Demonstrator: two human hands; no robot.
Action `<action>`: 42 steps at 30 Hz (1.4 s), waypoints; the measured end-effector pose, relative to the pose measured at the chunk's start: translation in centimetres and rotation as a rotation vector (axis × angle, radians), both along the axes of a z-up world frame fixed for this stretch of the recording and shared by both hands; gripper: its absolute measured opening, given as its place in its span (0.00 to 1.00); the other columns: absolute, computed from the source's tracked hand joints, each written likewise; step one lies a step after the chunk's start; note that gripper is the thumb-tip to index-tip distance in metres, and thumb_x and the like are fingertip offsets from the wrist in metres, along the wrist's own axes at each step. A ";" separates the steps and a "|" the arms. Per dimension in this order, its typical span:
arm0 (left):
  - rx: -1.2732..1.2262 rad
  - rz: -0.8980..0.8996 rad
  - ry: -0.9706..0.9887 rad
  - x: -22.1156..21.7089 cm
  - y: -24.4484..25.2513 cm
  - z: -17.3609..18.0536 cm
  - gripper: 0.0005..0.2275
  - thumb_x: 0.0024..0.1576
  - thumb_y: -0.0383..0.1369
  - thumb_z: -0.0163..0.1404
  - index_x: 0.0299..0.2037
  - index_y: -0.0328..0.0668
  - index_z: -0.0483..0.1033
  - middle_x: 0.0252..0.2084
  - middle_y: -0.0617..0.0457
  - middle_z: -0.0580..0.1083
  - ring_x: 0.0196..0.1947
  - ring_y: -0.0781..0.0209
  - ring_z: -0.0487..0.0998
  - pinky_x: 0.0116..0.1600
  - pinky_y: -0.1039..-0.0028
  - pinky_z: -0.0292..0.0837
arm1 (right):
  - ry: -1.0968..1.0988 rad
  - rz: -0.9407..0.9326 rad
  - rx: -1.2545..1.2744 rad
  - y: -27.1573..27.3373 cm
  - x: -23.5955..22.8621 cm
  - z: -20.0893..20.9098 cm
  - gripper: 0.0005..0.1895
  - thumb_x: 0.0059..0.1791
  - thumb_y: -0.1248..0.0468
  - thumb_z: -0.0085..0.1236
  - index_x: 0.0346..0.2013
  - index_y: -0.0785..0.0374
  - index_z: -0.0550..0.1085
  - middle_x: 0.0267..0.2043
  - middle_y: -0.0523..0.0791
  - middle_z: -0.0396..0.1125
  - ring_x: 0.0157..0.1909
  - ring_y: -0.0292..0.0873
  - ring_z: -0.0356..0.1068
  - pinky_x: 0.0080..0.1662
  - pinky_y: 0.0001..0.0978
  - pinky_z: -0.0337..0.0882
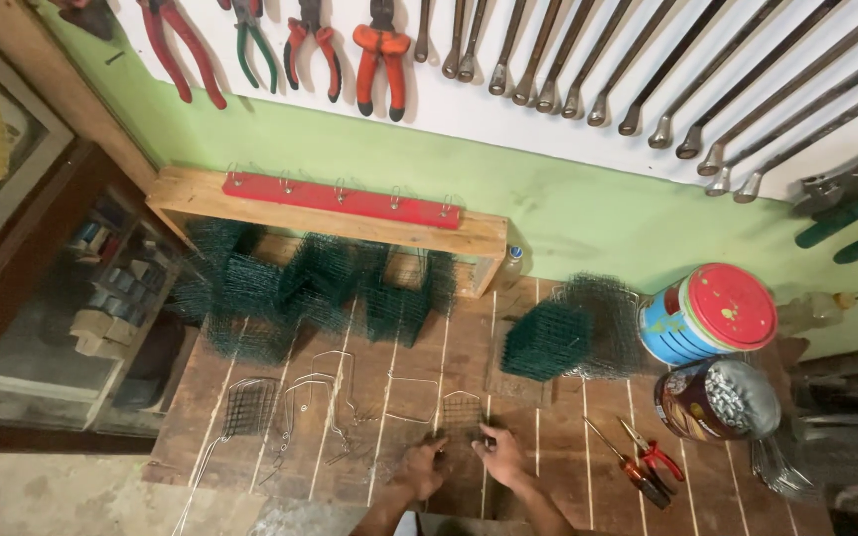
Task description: The person assembles small wire mesh frames by bending wire with a screwdriver and inserting metal fasteners. They repeatedly pick up wire pieces, bend them into shape, and secure them with fasteners from a container on the workbench.
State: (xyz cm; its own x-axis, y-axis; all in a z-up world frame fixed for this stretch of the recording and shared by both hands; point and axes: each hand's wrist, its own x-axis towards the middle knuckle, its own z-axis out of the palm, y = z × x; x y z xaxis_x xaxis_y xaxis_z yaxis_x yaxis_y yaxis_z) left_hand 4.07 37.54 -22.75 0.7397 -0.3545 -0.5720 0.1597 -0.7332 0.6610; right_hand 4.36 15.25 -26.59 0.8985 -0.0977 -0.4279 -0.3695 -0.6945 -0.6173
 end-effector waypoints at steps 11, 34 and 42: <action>-0.088 0.016 -0.101 0.0 0.1 -3.2 0.27 0.56 0.42 0.57 0.67 0.52 0.67 0.57 0.39 0.74 0.58 0.42 0.75 0.64 0.62 0.70 | -0.063 0.032 -0.177 -3.8 -0.3 -4.8 0.31 0.47 0.45 0.63 0.59 0.56 0.75 0.60 0.55 0.68 0.64 0.56 0.65 0.64 0.44 0.64; -0.181 0.002 -0.661 4.4 2.0 16.8 0.27 0.57 0.34 0.57 0.67 0.43 0.63 0.69 0.39 0.63 0.68 0.36 0.60 0.71 0.57 0.55 | -0.606 -0.090 -0.121 -2.6 -0.5 22.2 0.27 0.47 0.62 0.62 0.60 0.61 0.72 0.63 0.58 0.66 0.65 0.60 0.65 0.65 0.43 0.65; -0.433 0.083 -0.788 3.9 -1.4 21.4 0.31 0.55 0.33 0.59 0.69 0.45 0.62 0.70 0.41 0.64 0.70 0.41 0.63 0.71 0.55 0.53 | -0.771 -0.121 -0.155 -3.8 -1.7 23.9 0.28 0.46 0.61 0.63 0.60 0.61 0.72 0.66 0.56 0.63 0.67 0.59 0.62 0.65 0.45 0.62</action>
